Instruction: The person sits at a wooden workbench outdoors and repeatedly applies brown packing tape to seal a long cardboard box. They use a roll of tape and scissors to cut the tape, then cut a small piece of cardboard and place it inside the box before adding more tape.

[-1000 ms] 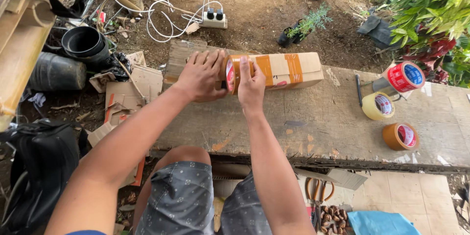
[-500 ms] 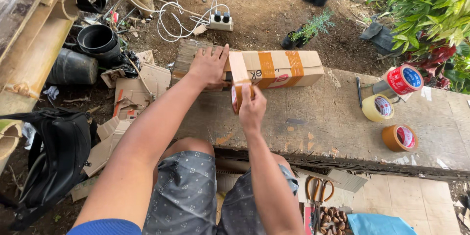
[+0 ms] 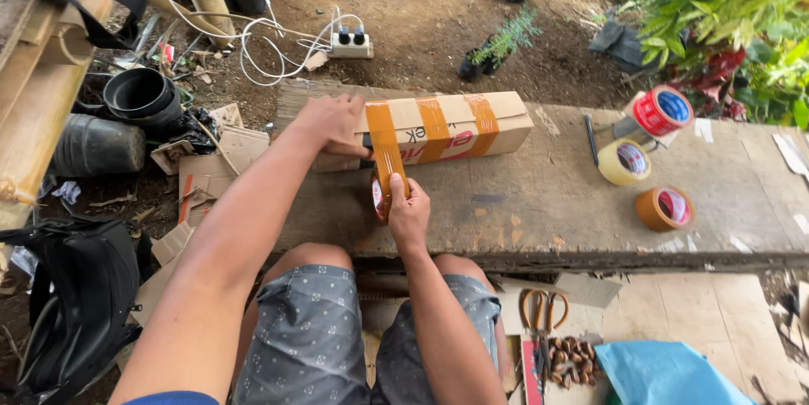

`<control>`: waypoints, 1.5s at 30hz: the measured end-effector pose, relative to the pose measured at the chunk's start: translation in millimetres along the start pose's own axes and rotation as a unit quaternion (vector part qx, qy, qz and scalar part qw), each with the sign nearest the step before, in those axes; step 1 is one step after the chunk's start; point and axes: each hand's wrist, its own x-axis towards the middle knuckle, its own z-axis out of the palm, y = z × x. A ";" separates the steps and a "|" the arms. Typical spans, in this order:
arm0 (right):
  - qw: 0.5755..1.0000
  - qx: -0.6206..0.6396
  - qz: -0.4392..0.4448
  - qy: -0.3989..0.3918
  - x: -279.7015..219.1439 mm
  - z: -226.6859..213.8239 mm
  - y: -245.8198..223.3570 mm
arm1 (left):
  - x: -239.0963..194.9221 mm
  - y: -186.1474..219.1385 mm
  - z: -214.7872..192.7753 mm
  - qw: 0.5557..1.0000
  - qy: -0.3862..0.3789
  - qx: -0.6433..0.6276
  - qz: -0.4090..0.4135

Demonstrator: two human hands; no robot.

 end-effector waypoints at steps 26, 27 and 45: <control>0.991 0.047 -0.112 -0.047 -26.6 -13.6 -65.5 | 36.2 -12.6 8.4 0.948 -0.212 -0.236 0.009; 0.993 0.032 -0.110 -0.043 -20.4 -11.1 -68.8 | 40.8 -16.1 8.7 0.950 -0.215 -0.223 0.027; 0.994 0.031 -0.092 -0.050 9.0 1.0 -79.8 | -74.1 39.1 45.6 0.959 0.254 0.094 0.088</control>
